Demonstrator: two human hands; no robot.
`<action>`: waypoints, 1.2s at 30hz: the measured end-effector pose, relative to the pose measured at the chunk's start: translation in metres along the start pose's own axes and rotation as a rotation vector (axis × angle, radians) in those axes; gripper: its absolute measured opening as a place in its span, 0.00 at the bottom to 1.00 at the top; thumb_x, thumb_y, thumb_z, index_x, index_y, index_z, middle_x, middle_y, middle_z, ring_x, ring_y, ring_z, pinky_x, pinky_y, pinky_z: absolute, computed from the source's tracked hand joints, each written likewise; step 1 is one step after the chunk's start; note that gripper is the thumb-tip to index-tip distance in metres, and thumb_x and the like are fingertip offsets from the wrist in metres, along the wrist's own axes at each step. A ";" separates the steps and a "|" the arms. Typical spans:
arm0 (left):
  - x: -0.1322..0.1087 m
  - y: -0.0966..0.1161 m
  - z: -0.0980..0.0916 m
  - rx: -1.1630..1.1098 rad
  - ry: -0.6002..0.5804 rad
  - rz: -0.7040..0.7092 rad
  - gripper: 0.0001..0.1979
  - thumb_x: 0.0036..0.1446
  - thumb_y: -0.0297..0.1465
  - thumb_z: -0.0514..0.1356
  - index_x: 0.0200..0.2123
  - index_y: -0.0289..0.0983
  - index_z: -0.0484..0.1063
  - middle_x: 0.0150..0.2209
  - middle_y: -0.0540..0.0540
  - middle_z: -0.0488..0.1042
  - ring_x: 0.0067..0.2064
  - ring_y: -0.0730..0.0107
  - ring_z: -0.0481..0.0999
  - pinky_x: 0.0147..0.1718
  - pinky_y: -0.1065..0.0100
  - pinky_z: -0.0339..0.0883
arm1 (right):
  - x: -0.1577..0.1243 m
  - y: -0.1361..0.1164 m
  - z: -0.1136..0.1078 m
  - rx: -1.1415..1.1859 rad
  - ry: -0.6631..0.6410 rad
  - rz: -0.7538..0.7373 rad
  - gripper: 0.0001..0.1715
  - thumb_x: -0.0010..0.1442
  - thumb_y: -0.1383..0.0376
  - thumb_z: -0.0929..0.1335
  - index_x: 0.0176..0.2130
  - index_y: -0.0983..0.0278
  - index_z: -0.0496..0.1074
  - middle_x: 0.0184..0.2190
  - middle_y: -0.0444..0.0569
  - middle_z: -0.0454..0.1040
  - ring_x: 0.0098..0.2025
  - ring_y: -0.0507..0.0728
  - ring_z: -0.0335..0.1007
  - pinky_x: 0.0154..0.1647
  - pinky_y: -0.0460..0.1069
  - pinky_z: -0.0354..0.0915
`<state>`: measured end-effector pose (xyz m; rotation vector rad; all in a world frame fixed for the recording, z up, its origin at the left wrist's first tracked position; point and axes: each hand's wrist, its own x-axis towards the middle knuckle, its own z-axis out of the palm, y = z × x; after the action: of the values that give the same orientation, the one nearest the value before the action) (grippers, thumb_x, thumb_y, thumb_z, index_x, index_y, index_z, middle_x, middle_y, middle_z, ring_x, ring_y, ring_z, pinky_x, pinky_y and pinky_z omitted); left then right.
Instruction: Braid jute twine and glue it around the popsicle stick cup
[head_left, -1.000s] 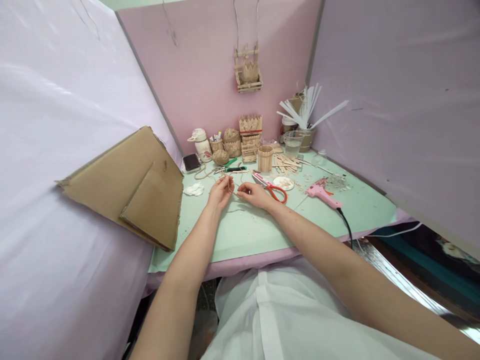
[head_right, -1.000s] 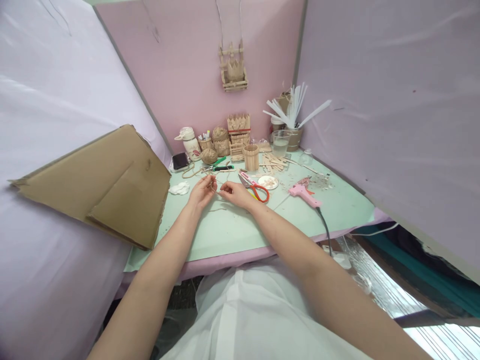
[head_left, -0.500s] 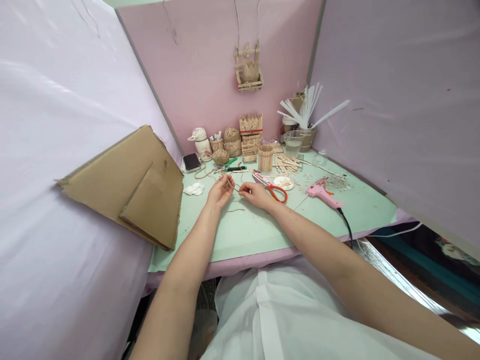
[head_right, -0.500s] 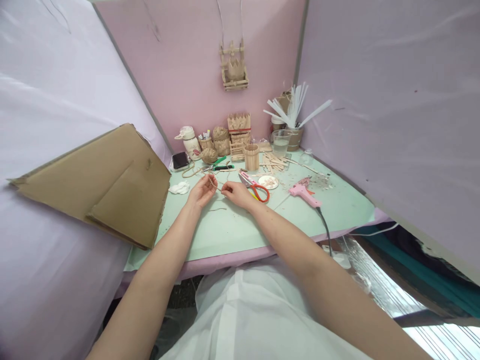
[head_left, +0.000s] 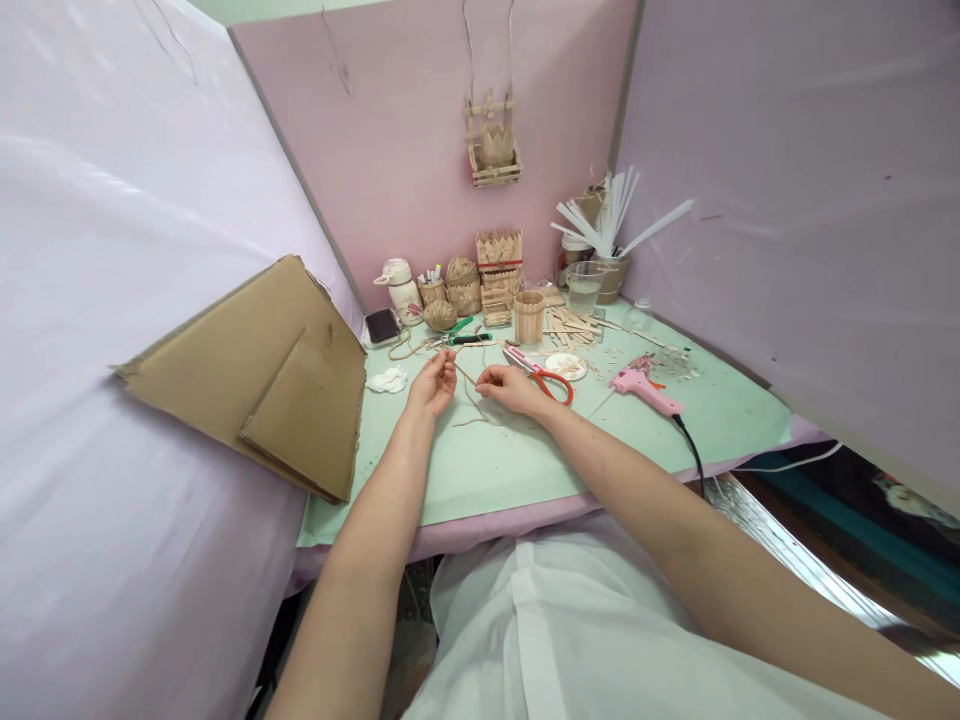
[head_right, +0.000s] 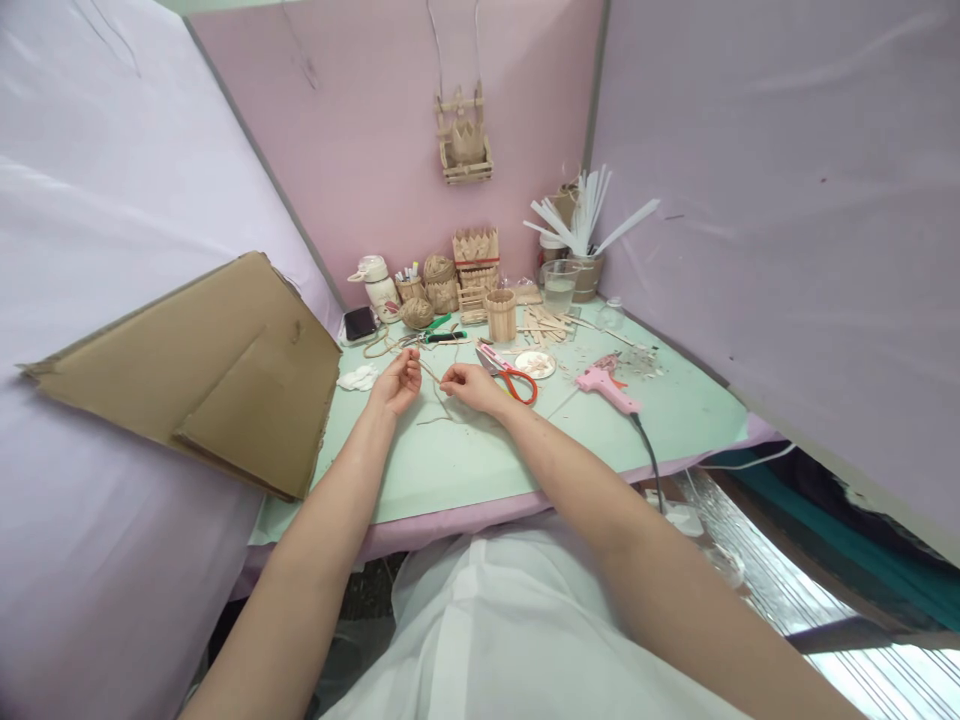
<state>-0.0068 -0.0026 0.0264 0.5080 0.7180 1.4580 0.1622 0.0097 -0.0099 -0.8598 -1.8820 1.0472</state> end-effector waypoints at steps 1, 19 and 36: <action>0.001 0.000 -0.001 0.006 0.013 0.007 0.05 0.57 0.24 0.57 0.29 0.33 0.71 0.27 0.50 0.72 0.23 0.88 0.67 0.21 0.85 0.62 | 0.000 0.000 0.001 -0.025 0.001 -0.009 0.07 0.49 0.62 0.67 0.28 0.64 0.71 0.22 0.42 0.71 0.25 0.50 0.62 0.28 0.45 0.58; 0.001 -0.028 0.000 0.863 -0.124 0.388 0.09 0.43 0.32 0.65 0.30 0.36 0.78 0.28 0.48 0.76 0.28 0.75 0.69 0.29 0.71 0.63 | 0.002 0.001 -0.002 -0.059 0.225 -0.065 0.10 0.53 0.62 0.64 0.35 0.63 0.69 0.34 0.47 0.72 0.36 0.53 0.66 0.37 0.49 0.63; 0.003 -0.030 -0.004 1.025 -0.026 0.459 0.10 0.46 0.32 0.61 0.32 0.34 0.77 0.29 0.46 0.77 0.32 0.70 0.73 0.34 0.69 0.66 | -0.001 -0.005 -0.006 -0.094 0.294 -0.241 0.06 0.54 0.62 0.67 0.32 0.62 0.73 0.34 0.47 0.66 0.38 0.53 0.64 0.30 0.46 0.62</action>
<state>0.0118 -0.0026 0.0022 1.5495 1.3837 1.4026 0.1666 0.0087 -0.0035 -0.7704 -1.7422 0.6524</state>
